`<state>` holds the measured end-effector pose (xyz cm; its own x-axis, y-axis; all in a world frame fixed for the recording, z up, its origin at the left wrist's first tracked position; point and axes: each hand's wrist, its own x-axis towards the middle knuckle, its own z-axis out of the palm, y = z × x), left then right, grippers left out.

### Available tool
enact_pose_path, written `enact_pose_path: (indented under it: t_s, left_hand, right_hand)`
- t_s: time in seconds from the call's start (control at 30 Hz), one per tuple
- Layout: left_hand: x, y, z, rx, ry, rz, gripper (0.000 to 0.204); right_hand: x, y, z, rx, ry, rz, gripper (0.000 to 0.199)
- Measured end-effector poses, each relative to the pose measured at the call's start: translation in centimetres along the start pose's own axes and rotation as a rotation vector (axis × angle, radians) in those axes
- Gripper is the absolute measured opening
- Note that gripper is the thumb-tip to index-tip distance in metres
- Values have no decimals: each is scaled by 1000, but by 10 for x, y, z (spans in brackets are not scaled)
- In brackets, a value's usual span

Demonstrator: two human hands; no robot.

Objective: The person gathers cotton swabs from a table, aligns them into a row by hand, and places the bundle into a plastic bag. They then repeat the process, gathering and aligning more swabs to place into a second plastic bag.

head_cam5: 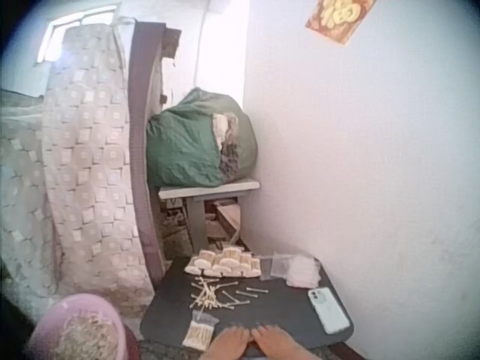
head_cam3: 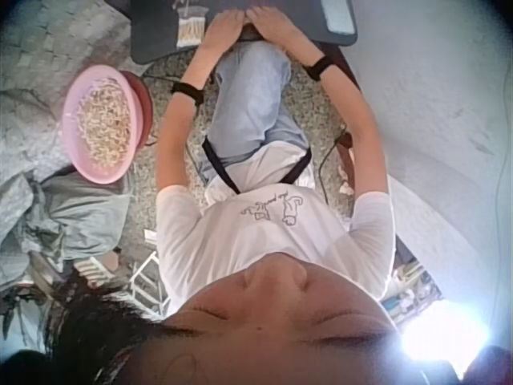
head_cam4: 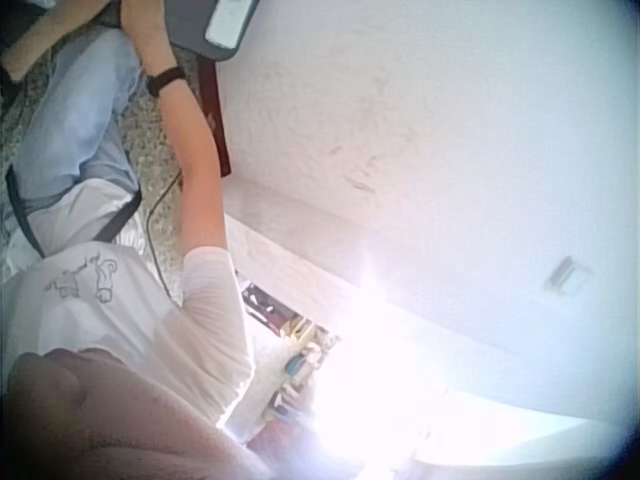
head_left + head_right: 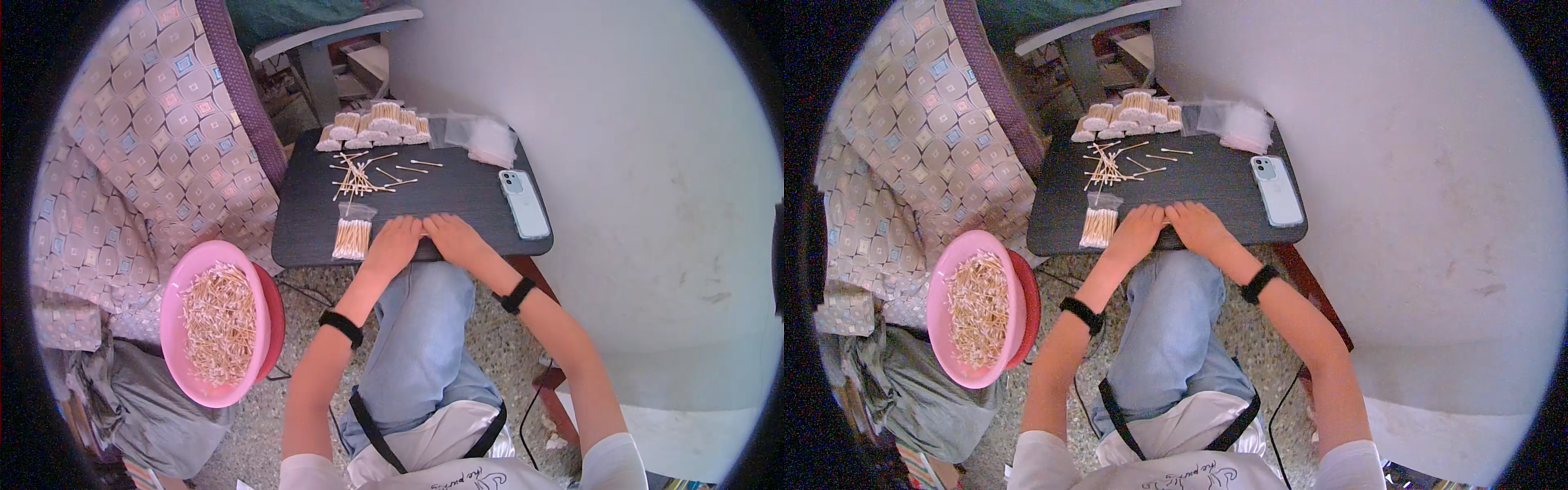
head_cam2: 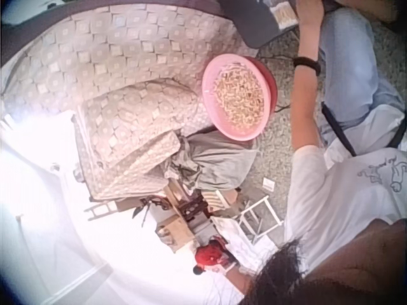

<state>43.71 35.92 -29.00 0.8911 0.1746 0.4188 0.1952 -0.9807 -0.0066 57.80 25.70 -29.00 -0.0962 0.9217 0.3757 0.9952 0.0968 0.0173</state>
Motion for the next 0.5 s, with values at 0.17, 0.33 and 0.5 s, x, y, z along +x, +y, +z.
enact_pose_path:
  t_s: [0.17, 0.33, 0.5]
  left_hand:
    - [-33, 9, -37, -160, -60, 109, 12]
    - [-51, 22, -52, -165, -70, 168, 14]
    - [-31, 28, -78, -95, -29, -182, 40]
  right_hand:
    - [-19, -28, -47, 580, -287, 108, 23]
    - [-29, -43, -70, 1074, -510, 254, 31]
    - [-47, -39, -62, 803, -218, 425, 27]
